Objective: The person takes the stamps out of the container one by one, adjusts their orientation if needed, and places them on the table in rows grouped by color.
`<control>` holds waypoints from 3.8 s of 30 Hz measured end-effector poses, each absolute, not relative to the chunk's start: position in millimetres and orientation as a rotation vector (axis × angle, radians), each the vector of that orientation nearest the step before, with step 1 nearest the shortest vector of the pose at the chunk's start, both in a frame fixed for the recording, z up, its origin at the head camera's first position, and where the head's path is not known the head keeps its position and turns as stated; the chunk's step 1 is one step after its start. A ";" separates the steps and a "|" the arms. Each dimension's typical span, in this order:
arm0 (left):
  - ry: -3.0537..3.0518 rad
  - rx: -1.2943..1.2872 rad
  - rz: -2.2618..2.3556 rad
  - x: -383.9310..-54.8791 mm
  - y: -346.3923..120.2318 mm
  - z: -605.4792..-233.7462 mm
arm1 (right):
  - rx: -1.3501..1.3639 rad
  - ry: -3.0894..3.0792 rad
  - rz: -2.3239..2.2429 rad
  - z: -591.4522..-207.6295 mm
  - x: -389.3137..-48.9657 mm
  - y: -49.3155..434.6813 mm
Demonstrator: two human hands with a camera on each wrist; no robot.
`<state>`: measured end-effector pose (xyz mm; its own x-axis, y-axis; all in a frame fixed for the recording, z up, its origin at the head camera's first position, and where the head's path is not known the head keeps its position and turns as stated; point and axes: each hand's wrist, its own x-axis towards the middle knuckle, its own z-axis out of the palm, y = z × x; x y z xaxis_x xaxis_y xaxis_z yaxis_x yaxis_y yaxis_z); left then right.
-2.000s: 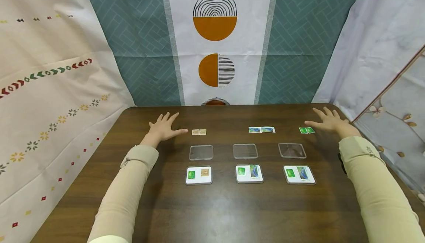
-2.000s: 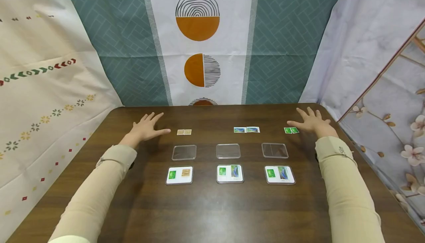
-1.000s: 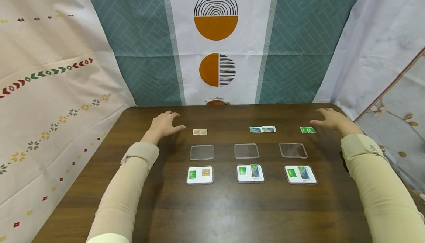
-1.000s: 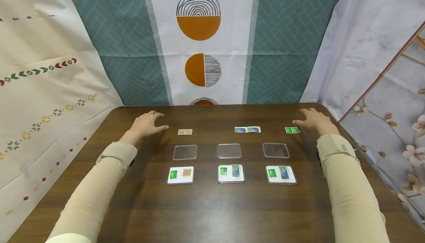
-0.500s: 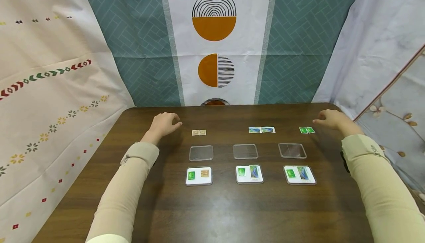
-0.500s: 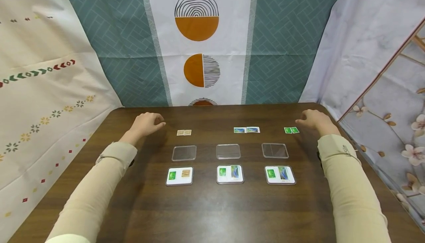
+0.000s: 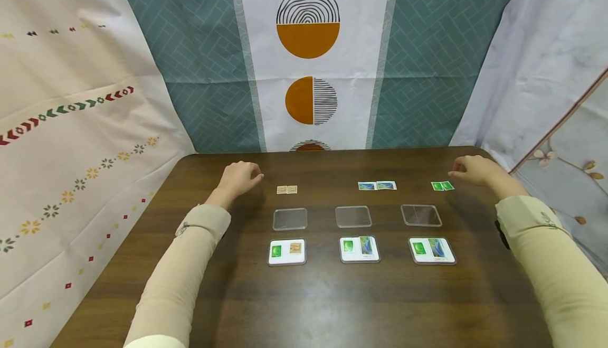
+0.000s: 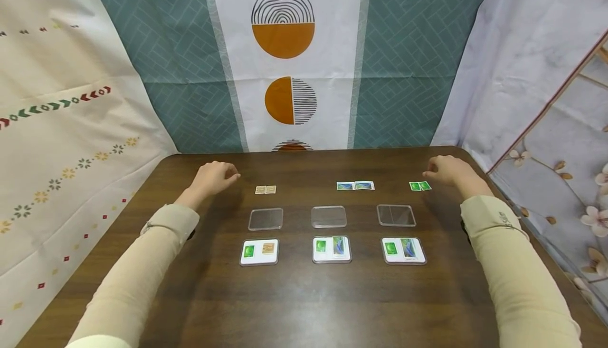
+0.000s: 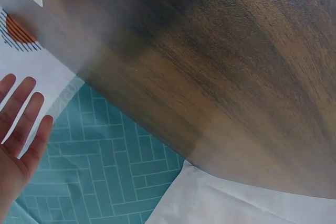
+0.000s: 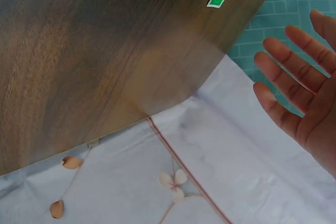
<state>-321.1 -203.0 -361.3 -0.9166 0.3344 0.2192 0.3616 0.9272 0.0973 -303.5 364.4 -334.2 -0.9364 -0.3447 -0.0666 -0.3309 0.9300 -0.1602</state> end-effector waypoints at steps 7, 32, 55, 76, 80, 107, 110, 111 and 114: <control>-2.868 -0.552 -0.211 -313.0 -204.0 -364.7 | -0.575 2.995 -0.236 -334.9 -298.2 357.3; -2.806 -0.752 -0.174 -277.5 -198.0 -372.9 | -0.695 3.011 -0.286 -338.7 -271.6 327.9; -2.751 -0.896 -0.165 -237.7 -200.5 -382.6 | -1.096 3.090 -0.227 -338.5 -223.1 266.1; -2.821 -0.956 -0.236 -212.6 -197.6 -402.8 | -1.235 3.080 -0.312 -349.1 -183.9 209.6; -2.860 -0.952 -0.254 -206.2 -197.3 -409.2 | -1.319 3.032 -0.288 -354.4 -177.6 196.6; -2.870 -0.972 -0.187 -184.3 -199.4 -424.3 | -1.587 2.842 -0.452 -382.0 -164.0 134.2; -2.863 -0.964 -0.177 -183.9 -199.5 -425.9 | -1.561 2.828 -0.478 -386.9 -165.5 126.0; -2.862 -0.961 -0.174 -183.8 -199.6 -426.6 | -1.556 2.825 -0.478 -387.8 -165.6 123.2; -2.859 -0.949 -0.167 -184.0 -199.6 -428.3 | -1.569 2.824 -0.467 -389.5 -165.7 114.2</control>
<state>-184.0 -199.6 -428.3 -0.7950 0.5872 0.1523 0.6009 0.7966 0.0655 -165.7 114.2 -389.5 -0.5323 -0.8111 0.2426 -0.8460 0.4989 -0.1881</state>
